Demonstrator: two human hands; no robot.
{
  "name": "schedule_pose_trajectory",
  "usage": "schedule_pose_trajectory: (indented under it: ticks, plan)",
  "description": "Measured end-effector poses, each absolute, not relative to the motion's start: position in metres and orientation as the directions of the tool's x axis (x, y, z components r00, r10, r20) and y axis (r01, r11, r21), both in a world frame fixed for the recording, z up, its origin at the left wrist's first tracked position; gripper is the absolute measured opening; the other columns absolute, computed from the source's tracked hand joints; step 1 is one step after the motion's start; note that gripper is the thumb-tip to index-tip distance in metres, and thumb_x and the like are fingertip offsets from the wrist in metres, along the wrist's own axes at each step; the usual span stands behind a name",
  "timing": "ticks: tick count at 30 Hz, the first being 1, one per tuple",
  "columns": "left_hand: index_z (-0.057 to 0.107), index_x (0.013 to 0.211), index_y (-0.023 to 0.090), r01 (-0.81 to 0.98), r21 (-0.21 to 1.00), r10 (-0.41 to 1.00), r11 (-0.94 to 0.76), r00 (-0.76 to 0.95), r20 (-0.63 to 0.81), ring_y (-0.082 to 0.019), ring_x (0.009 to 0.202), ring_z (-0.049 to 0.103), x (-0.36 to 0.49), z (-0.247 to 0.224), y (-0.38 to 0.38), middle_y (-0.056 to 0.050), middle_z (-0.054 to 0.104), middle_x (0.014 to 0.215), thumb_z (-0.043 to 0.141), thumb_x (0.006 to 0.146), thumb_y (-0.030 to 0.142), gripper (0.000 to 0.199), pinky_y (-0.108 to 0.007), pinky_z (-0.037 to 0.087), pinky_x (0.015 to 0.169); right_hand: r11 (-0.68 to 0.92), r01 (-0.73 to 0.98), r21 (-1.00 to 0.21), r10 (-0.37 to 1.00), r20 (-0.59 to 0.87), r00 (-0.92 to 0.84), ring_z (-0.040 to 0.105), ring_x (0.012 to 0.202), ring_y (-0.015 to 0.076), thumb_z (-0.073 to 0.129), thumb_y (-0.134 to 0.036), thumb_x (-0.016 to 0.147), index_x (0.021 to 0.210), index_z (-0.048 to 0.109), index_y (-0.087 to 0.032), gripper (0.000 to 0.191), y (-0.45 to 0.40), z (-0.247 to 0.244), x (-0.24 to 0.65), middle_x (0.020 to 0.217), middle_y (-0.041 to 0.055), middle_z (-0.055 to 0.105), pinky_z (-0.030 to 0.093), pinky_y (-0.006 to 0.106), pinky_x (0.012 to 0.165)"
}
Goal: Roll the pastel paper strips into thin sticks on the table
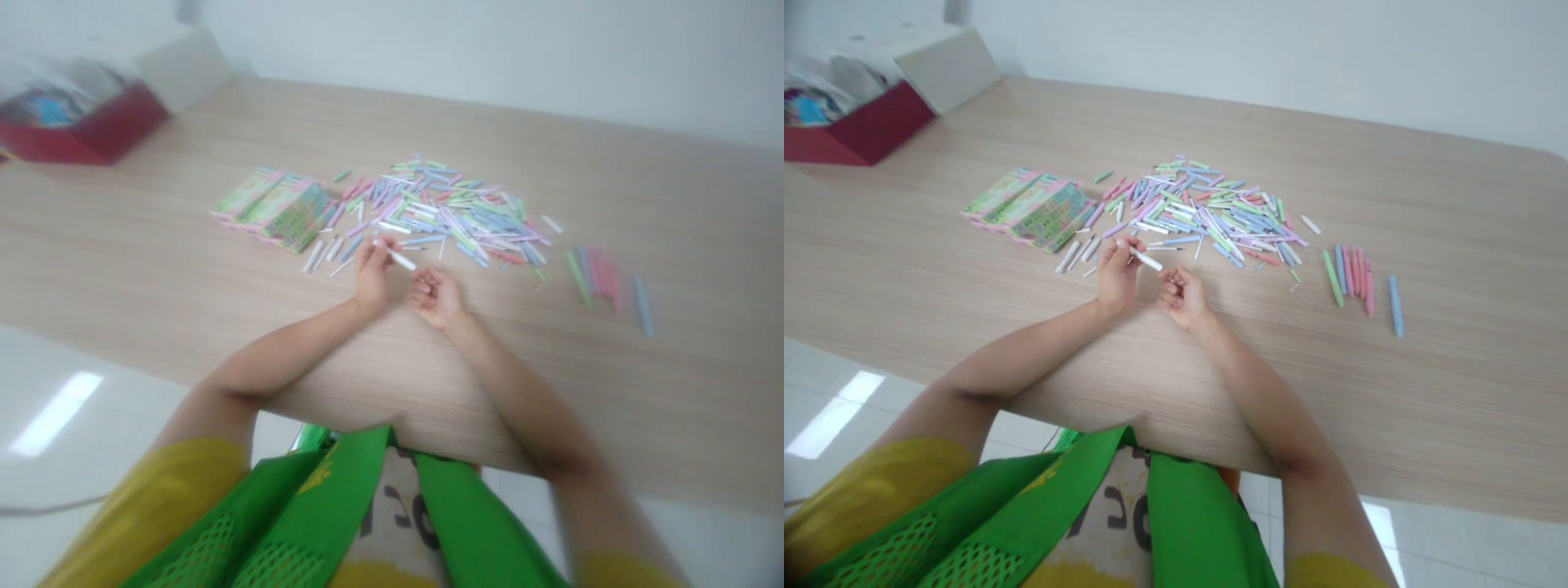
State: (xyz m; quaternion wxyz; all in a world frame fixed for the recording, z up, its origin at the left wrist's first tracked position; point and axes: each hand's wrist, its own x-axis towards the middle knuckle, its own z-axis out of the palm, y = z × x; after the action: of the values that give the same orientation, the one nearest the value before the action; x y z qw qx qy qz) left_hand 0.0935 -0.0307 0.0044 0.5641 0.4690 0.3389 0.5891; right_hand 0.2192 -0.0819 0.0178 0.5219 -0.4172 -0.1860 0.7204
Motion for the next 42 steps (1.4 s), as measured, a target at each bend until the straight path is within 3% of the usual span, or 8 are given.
schedule_pose_trajectory:
  ticks: [5, 10, 18, 25, 33, 36, 39, 42]
  plan:
    - [0.047, 0.079, 0.021, -0.416, 0.909, 0.999, 0.026, 0.041, -0.010, -0.015, 0.075, 0.058, 0.093, 0.000, -0.017, -0.002, 0.059, 0.076, 0.053, 0.091, 0.042, 0.025, -0.030, 0.045, 0.070, -0.386, -0.644, -0.661, 0.907, -0.398, -0.137, 0.006, 0.040, 0.0094, 0.029, -0.025, 0.101, 0.075, 0.058, -0.019, 0.039, -0.084, 0.019, 0.218, 0.046, -0.0104, 0.020, 0.016, 0.021, 0.041]
    - [0.047, 0.078, 0.019, -0.642, 0.699, 0.939, 0.314, 0.099, -0.330, -0.009, 0.054, 0.049, 0.098, 0.017, -0.018, 0.003, 0.052, 0.061, 0.046, 0.095, 0.016, 0.017, -0.022, 0.040, 0.056, -0.347, -0.716, -0.605, 0.920, -0.368, -0.135, 0.006, 0.040, 0.0087, 0.037, -0.030, 0.097, 0.078, 0.055, -0.020, 0.028, -0.085, 0.018, 0.216, 0.047, -0.0118, 0.019, 0.016, 0.020, 0.040]
    - [0.048, 0.082, 0.018, -0.693, 0.616, 0.901, 0.374, 0.115, -0.418, -0.004, 0.040, 0.036, 0.100, 0.032, -0.040, 0.000, 0.061, 0.063, 0.041, 0.098, 0.010, 0.019, -0.015, 0.024, 0.038, -0.288, -0.791, -0.539, 0.936, -0.332, -0.114, 0.004, 0.041, 0.0100, 0.033, -0.021, 0.085, 0.076, 0.043, -0.023, 0.014, -0.089, 0.017, 0.209, 0.046, -0.0107, 0.016, 0.013, 0.020, 0.040]
    - [0.048, 0.082, 0.017, -0.634, 0.560, 0.830, 0.533, 0.265, -0.491, -0.003, 0.037, 0.034, 0.106, 0.027, -0.049, 0.003, 0.051, 0.055, 0.040, 0.096, 0.010, 0.018, -0.015, 0.021, 0.036, -0.156, -0.689, -0.708, 0.983, -0.179, -0.038, 0.004, 0.042, 0.0084, 0.038, -0.020, 0.075, 0.069, 0.029, -0.024, 0.011, -0.087, 0.014, 0.212, 0.046, -0.0109, 0.015, 0.010, 0.019, 0.042]
    - [0.047, 0.083, 0.019, -0.539, 0.739, 0.892, 0.404, 0.054, -0.448, -0.006, 0.038, 0.039, 0.115, 0.019, -0.063, 0.003, 0.052, 0.054, 0.034, 0.101, 0.017, 0.022, -0.018, 0.023, 0.040, 0.061, -0.354, -0.933, 0.989, 0.009, 0.147, 0.017, 0.041, 0.0093, 0.036, -0.019, 0.075, 0.063, 0.030, -0.025, 0.014, -0.098, 0.003, 0.197, 0.045, -0.0089, 0.021, 0.018, 0.022, 0.045]
    - [0.047, 0.083, 0.019, -0.509, 0.785, 0.920, 0.353, 0.034, -0.392, -0.007, 0.038, 0.039, 0.117, 0.016, -0.067, 0.003, 0.054, 0.055, 0.034, 0.101, 0.016, 0.022, -0.020, 0.022, 0.040, 0.219, -0.051, -0.974, 0.946, 0.199, 0.256, 0.030, 0.047, 0.0118, 0.033, -0.021, 0.081, 0.065, 0.032, -0.025, 0.017, -0.106, -0.002, 0.197, 0.051, -0.0059, 0.030, 0.027, 0.025, 0.051]
    - [0.048, 0.082, 0.019, -0.479, 0.809, 0.934, 0.340, 0.067, -0.352, -0.008, 0.039, 0.040, 0.119, 0.013, -0.069, 0.004, 0.054, 0.055, 0.035, 0.101, 0.015, 0.024, -0.021, 0.023, 0.041, 0.216, 0.381, -0.899, 0.895, 0.339, 0.292, 0.046, 0.058, 0.0159, 0.033, -0.027, 0.090, 0.073, 0.039, -0.025, 0.018, -0.111, -0.001, 0.199, 0.060, -0.0014, 0.046, 0.034, 0.030, 0.060]
    - [0.051, 0.078, 0.018, -0.466, 0.803, 0.926, 0.372, 0.123, -0.357, -0.008, 0.042, 0.044, 0.121, 0.009, -0.068, 0.003, 0.054, 0.057, 0.040, 0.099, 0.013, 0.024, -0.021, 0.030, 0.045, 0.034, 0.639, -0.769, 0.895, 0.308, 0.323, 0.059, 0.069, 0.0206, 0.027, -0.039, 0.101, 0.094, 0.046, -0.022, 0.026, -0.115, 0.006, 0.199, 0.074, 0.0045, 0.061, 0.039, 0.033, 0.066]
